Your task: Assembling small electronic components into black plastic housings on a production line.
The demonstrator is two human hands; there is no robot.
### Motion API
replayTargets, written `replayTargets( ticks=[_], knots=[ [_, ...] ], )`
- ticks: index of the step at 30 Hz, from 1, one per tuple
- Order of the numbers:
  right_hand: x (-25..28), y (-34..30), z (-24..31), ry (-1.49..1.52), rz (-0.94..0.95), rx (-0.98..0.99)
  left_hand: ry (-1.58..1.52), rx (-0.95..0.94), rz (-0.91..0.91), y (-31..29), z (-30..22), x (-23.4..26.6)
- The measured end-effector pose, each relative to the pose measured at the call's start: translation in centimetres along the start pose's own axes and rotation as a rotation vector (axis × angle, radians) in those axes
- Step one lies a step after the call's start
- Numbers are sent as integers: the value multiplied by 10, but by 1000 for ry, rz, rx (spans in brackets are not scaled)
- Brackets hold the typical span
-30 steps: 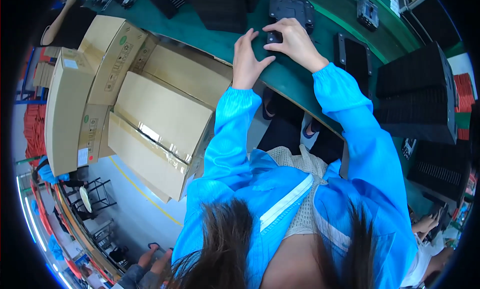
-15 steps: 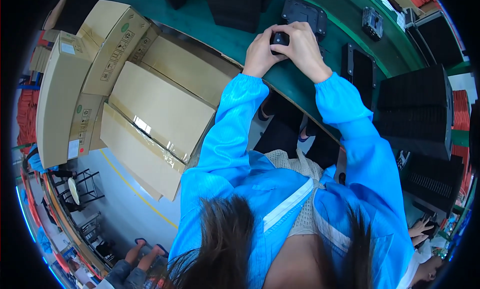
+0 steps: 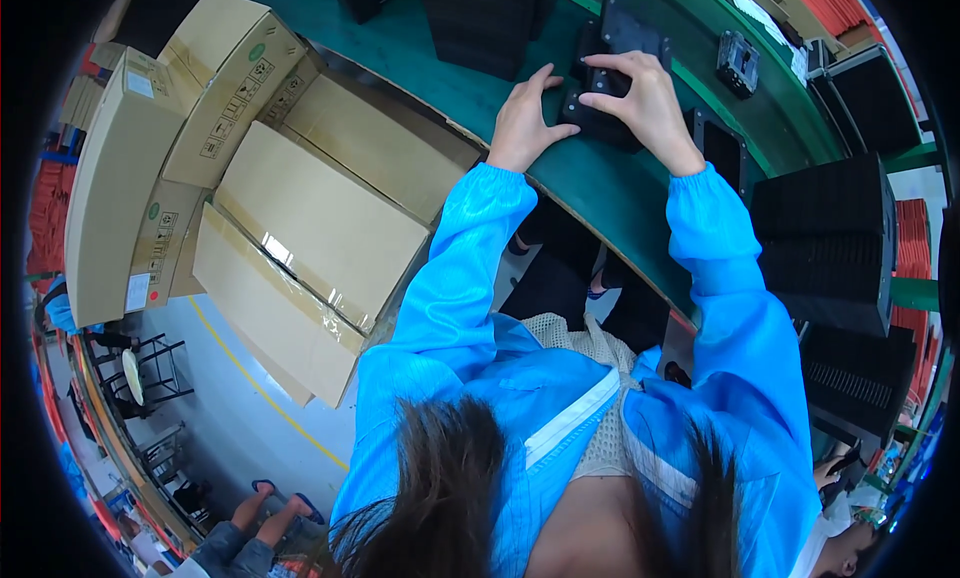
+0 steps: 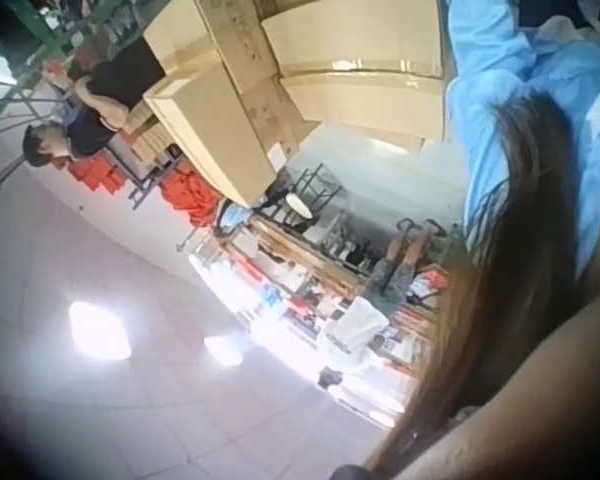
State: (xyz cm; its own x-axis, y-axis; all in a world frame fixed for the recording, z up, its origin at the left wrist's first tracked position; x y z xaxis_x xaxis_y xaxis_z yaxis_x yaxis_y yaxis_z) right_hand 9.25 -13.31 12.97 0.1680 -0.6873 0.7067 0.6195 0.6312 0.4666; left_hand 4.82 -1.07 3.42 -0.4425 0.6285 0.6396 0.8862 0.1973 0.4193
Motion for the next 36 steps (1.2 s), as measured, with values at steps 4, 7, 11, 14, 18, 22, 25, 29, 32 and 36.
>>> replayTargets(
  ticks=[4, 7, 11, 14, 18, 22, 25, 29, 32, 36],
  knots=[
    [-24, -3, -5, 12, 88, -43, 17, 9, -12, -1, -1, -1],
    [-36, -7, -7, 14, 113, -73, 19, 20, -5, -1, 2, -2],
    [-47, -11, -14, 4, 132, -70, 17, 46, 33, -4, 4, -6],
    [-39, -12, -9, -58, 86, 46, 24, 80, 83, -1, -1, -5],
    [-44, -5, -19, 69, 172, 31, 44, 81, 78, 3, -1, -6],
    [-32, -9, -22, 187, 168, 1, 1, 60, 68, 2, -6, -6],
    [-31, -13, -25, 213, 159, 4, -59, 57, 35, 1, -5, -5],
    [-16, -12, -23, 277, 100, 29, -94, 50, 48, 2, -10, -4],
    [1, -8, -21, 440, 33, -24, -17, 40, 81, 2, -8, -4],
    [22, -3, -23, 738, -94, -176, 51, -27, -30, 2, -13, 8]
  ],
)
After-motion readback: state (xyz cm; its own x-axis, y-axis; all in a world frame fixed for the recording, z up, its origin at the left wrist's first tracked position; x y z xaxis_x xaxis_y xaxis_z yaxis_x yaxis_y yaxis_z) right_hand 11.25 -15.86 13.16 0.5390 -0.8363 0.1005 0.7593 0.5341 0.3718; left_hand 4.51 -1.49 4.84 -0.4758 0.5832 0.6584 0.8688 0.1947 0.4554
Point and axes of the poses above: each hand's wrist, its own y-axis towards the middle knuckle, its own x-axis out of the back of the hand, z = x × y, the point moved 9 cm from there along y, towards the middle knuckle, and after that the axes turned 11 degrees about y, right-handed, at the moved point
